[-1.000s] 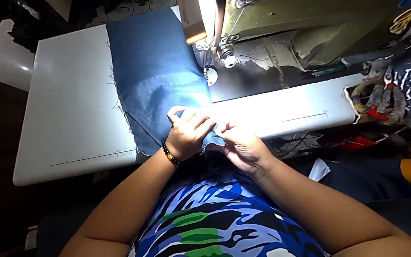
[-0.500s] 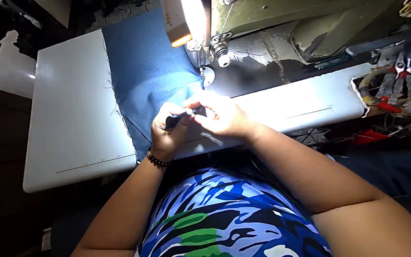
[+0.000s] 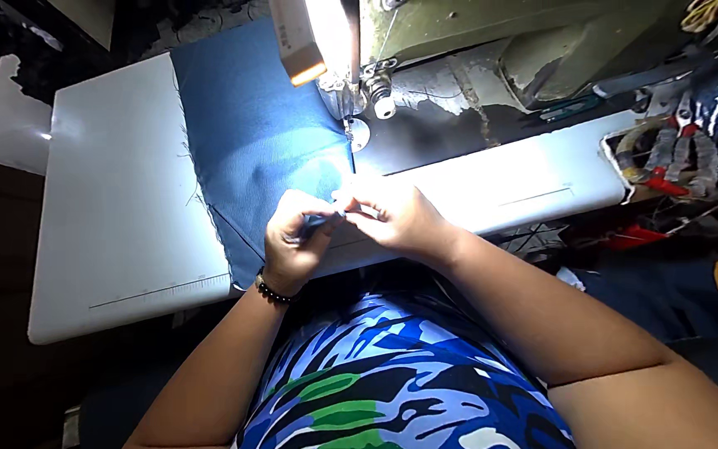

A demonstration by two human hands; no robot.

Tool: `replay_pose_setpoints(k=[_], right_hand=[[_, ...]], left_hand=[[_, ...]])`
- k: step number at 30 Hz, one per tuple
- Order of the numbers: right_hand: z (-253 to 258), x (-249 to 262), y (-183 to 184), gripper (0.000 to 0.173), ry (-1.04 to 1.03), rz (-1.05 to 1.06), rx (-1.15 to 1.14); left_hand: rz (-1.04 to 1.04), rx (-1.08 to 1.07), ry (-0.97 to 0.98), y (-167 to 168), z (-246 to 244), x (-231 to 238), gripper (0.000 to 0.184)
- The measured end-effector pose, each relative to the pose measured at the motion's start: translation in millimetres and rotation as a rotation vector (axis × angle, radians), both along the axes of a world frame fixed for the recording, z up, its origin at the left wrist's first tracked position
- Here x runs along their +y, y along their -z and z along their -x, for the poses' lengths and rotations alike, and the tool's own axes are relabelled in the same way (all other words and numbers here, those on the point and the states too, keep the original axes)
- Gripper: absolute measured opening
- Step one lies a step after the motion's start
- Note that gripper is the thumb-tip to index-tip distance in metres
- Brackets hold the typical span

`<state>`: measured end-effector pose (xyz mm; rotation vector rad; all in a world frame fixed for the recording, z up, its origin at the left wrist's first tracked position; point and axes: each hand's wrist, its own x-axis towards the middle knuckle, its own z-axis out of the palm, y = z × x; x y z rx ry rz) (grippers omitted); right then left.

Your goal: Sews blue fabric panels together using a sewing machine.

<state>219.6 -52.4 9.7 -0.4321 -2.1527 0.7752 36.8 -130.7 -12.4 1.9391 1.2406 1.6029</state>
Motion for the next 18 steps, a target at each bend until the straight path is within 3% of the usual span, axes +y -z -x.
replay_pose_setpoints(k=[6,10,15,18], right_hand=[[-30.6,-36.9,51.1,0.016,0.178,-0.142,-0.199],[-35.4,-42.1,67.7,0.019,0.223,-0.182,-0.153],[-39.6,-38.6,75.0,0.022,0.204,-0.299,-0.146],[-39.9,-39.4,76.0,0.023,0.222,-0.358,-0.157]], left_hand=[[0.122,0.416,0.1,22.5,-10.8,-14.3,0.014],[0.42,0.488,0.144,-22.8,-11.8,-3.6,0.041],[0.382,0.526,-0.201,-37.0,-12.4,34.3,0.018],[0.355,0.609,-0.152,-11.7,0.4,60.0,0.04]])
